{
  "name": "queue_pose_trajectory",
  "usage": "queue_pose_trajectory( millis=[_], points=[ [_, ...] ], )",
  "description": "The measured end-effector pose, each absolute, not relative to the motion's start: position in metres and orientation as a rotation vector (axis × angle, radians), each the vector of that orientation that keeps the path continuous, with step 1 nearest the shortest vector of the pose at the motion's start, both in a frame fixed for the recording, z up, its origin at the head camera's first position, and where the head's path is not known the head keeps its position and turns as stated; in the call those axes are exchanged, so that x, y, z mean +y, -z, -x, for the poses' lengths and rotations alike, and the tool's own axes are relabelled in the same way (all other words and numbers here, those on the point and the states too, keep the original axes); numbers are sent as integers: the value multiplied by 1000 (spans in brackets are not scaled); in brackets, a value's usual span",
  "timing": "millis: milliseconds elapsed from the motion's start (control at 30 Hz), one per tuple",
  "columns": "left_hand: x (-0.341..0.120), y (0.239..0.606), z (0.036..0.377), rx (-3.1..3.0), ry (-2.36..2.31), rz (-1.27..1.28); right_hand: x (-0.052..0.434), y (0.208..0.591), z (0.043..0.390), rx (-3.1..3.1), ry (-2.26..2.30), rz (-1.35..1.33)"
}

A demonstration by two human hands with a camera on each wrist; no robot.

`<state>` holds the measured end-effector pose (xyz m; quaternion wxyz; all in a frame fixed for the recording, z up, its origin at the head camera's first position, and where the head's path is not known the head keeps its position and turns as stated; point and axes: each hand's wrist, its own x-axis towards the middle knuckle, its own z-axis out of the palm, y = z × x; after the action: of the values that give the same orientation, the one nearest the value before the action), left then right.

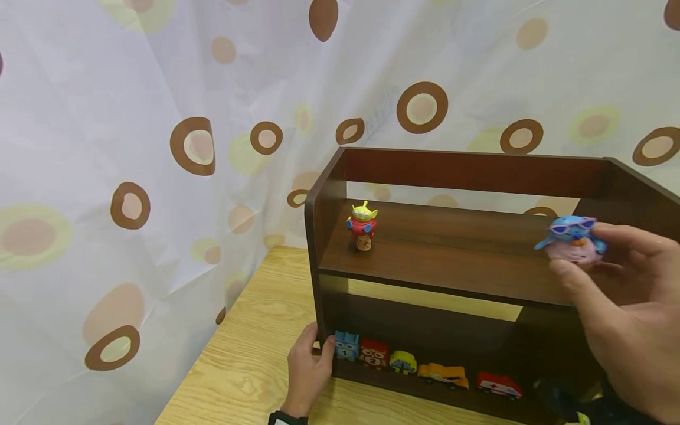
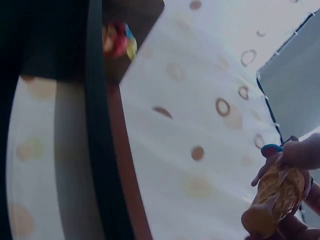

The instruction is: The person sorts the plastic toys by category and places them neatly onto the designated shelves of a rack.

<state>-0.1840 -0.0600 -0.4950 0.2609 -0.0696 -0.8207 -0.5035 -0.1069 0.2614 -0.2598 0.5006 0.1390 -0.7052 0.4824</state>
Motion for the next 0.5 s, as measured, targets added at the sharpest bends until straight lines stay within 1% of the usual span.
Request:
queue_pose_trajectory(
  millis=[200, 500],
  points=[
    [-61, 498, 185, -2194, 1337, 199, 208, 253, 119, -1869, -1153, -255],
    [-60, 499, 186, -2164, 1313, 241, 174, 254, 143, -2042, -1251, -240]
  ],
)
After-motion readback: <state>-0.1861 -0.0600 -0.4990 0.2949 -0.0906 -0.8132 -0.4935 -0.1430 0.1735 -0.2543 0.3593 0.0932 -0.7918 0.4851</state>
